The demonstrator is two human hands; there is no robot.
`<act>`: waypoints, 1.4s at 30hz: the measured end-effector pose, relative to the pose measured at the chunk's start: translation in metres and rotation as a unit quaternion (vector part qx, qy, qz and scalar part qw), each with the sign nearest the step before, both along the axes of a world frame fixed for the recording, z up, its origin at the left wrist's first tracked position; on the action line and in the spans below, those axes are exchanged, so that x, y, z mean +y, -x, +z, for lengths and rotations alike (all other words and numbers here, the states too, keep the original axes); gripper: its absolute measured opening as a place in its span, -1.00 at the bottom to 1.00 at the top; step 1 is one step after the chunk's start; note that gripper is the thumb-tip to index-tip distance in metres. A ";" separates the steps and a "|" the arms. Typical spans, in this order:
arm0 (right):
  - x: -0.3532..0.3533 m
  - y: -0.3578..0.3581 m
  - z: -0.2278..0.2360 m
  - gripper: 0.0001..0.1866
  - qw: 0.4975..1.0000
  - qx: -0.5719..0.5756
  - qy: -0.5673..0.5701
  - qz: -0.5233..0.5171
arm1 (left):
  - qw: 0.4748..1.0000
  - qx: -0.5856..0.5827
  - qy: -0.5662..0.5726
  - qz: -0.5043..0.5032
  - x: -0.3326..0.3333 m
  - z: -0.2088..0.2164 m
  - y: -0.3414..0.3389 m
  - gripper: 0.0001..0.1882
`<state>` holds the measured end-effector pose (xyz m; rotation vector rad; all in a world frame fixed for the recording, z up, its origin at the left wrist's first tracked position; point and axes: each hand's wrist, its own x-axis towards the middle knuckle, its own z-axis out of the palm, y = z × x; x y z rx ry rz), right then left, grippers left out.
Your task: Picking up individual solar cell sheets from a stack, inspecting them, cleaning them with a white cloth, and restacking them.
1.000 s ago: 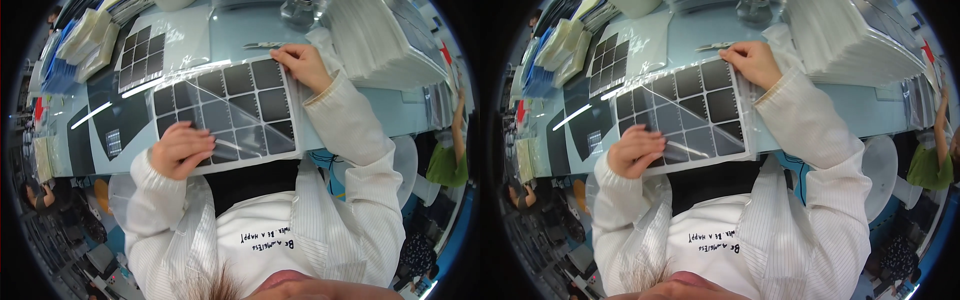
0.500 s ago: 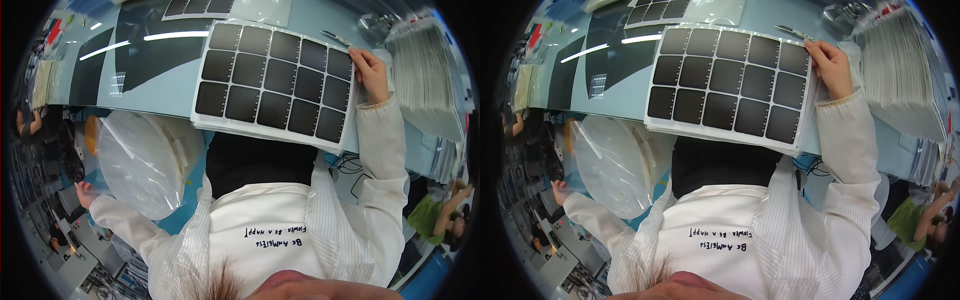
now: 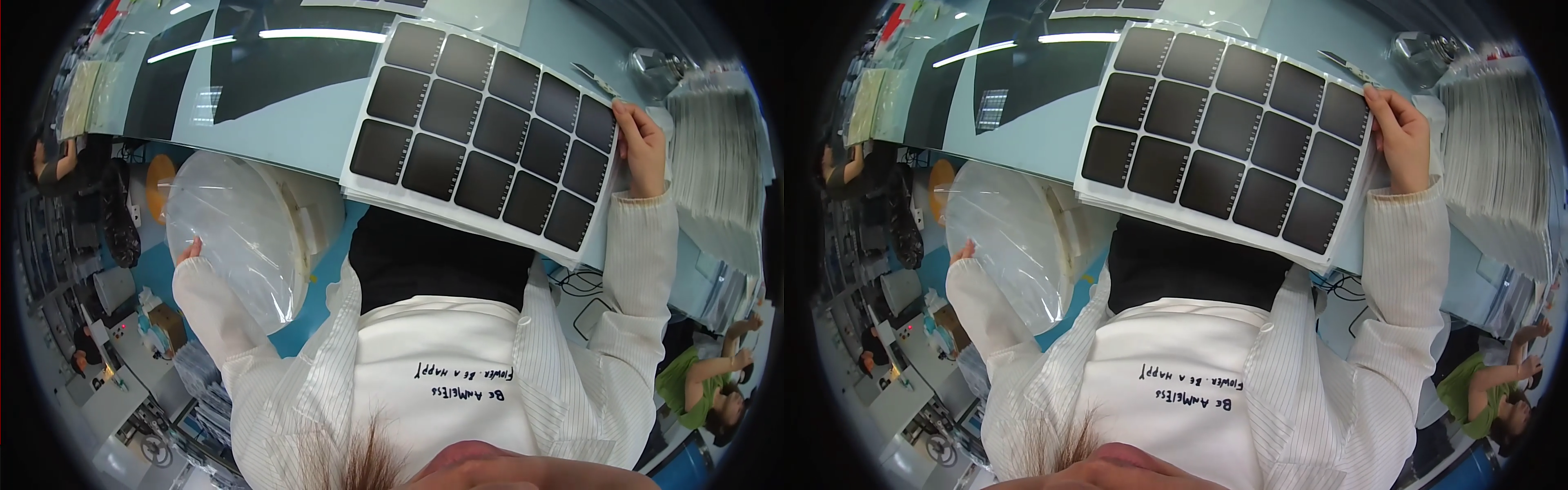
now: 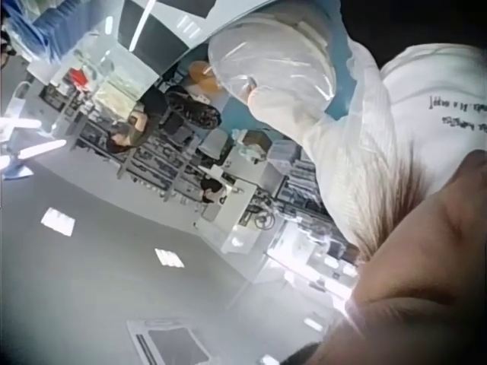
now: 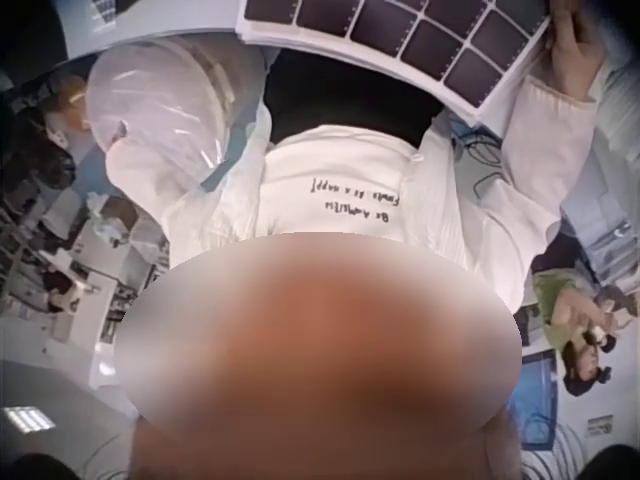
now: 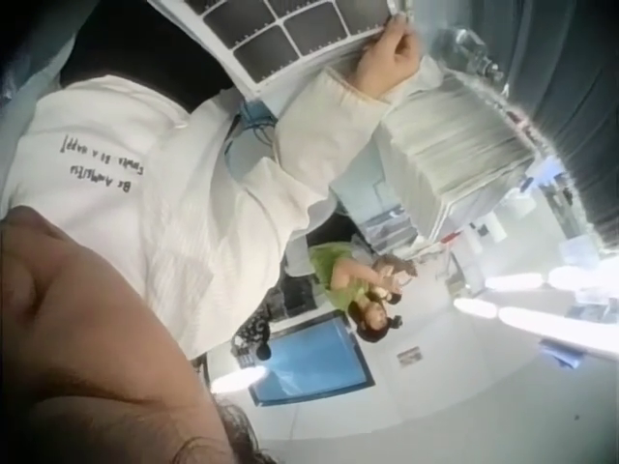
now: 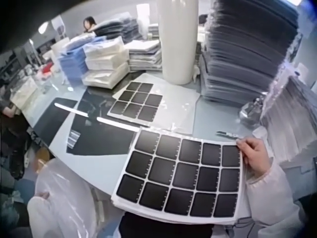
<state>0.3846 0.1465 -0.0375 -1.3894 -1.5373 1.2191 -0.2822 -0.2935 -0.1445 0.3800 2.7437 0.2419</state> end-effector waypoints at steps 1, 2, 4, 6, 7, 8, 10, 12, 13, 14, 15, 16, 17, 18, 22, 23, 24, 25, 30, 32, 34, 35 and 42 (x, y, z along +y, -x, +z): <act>0.000 0.000 0.001 -0.80 1.000 -0.006 0.002 0.004 | 0.996 -0.020 -0.074 -0.035 -0.004 0.014 0.005 -0.46; 0.000 0.001 0.002 -0.80 1.000 -0.011 0.004 0.011 | 0.997 -0.015 -0.073 -0.031 -0.015 0.027 0.018 -0.46; 0.001 0.007 0.003 -0.79 1.000 -0.003 0.006 0.020 | 0.979 0.038 -0.193 -0.050 -0.028 0.046 0.042 -0.58; -0.001 -0.004 0.003 -0.79 1.000 -0.022 0.005 -0.006 | 0.962 0.031 -0.266 -0.059 0.075 0.070 -0.041 -0.63; 0.001 -0.005 0.004 -0.79 1.000 -0.023 0.003 0.019 | 0.941 0.048 -0.332 -0.047 0.105 0.103 -0.070 -0.68; 0.002 -0.005 0.006 -0.78 0.999 -0.024 0.001 0.047 | 0.940 0.049 -0.334 -0.049 0.127 0.123 -0.099 -0.68; 0.002 -0.005 0.011 -0.77 0.998 -0.025 0.011 0.051 | 0.908 0.038 -0.368 -0.197 0.162 0.149 -0.146 -0.75; 0.000 -0.011 0.018 -0.77 0.994 -0.008 0.059 0.094 | 0.864 0.015 -0.378 -0.333 0.199 0.156 -0.186 -0.81; -0.005 -0.015 0.026 -0.76 0.992 -0.011 0.073 0.101 | 0.832 -0.017 -0.386 -0.399 0.230 0.147 -0.204 -0.84; -0.010 -0.018 0.032 -0.76 0.993 -0.012 0.071 0.095 | 0.800 -0.035 -0.384 -0.459 0.254 0.149 -0.225 -0.86; -0.014 -0.020 0.039 -0.75 0.988 -0.027 0.096 0.117 | 0.783 -0.025 -0.370 -0.499 0.271 0.152 -0.240 -0.86; -0.019 -0.021 0.043 -0.73 0.982 -0.041 0.121 0.139 | 0.764 -0.015 -0.355 -0.538 0.286 0.154 -0.251 -0.86; -0.023 -0.018 0.045 -0.76 0.982 -0.030 0.125 0.141 | 0.763 -0.014 -0.356 -0.539 0.297 0.155 -0.260 -0.86; -0.027 -0.015 0.047 -0.76 0.982 -0.030 0.123 0.140 | 0.777 -0.016 -0.322 -0.541 0.306 0.156 -0.267 -0.84; -0.041 -0.001 0.049 -0.85 0.984 -0.014 0.144 0.103 | 0.782 -0.053 -0.276 -0.556 0.331 0.153 -0.275 -0.75; -0.042 0.002 0.050 -0.86 0.985 -0.035 0.130 0.104 | 0.782 -0.059 -0.274 -0.556 0.334 0.150 -0.276 -0.72; -0.042 0.004 0.049 -0.86 0.986 -0.056 0.116 0.106 | 0.781 -0.061 -0.273 -0.559 0.336 0.149 -0.277 -0.72; -0.043 0.006 0.047 -0.85 0.988 -0.045 0.113 0.099 | 0.780 -0.073 -0.275 -0.557 0.337 0.147 -0.278 -0.72; -0.044 0.009 0.049 -0.86 0.988 -0.061 0.104 0.094 | 0.768 -0.106 -0.273 -0.569 0.336 0.151 -0.277 -0.78; -0.044 0.008 0.054 -0.86 0.987 -0.056 0.117 0.094 | 0.762 -0.129 -0.282 -0.568 0.332 0.152 -0.275 -0.82; -0.044 0.006 0.059 -0.85 0.974 -0.052 0.172 0.136 | 0.750 -0.168 -0.299 -0.566 0.329 0.152 -0.271 -0.84; -0.045 0.005 0.059 -0.85 0.974 -0.052 0.175 0.131 | 0.743 -0.194 -0.313 -0.558 0.328 0.149 -0.270 -0.83; -0.059 0.005 0.064 -0.83 0.972 -0.021 0.195 0.132 | 0.741 -0.254 -0.302 -0.544 0.316 0.149 -0.273 -0.76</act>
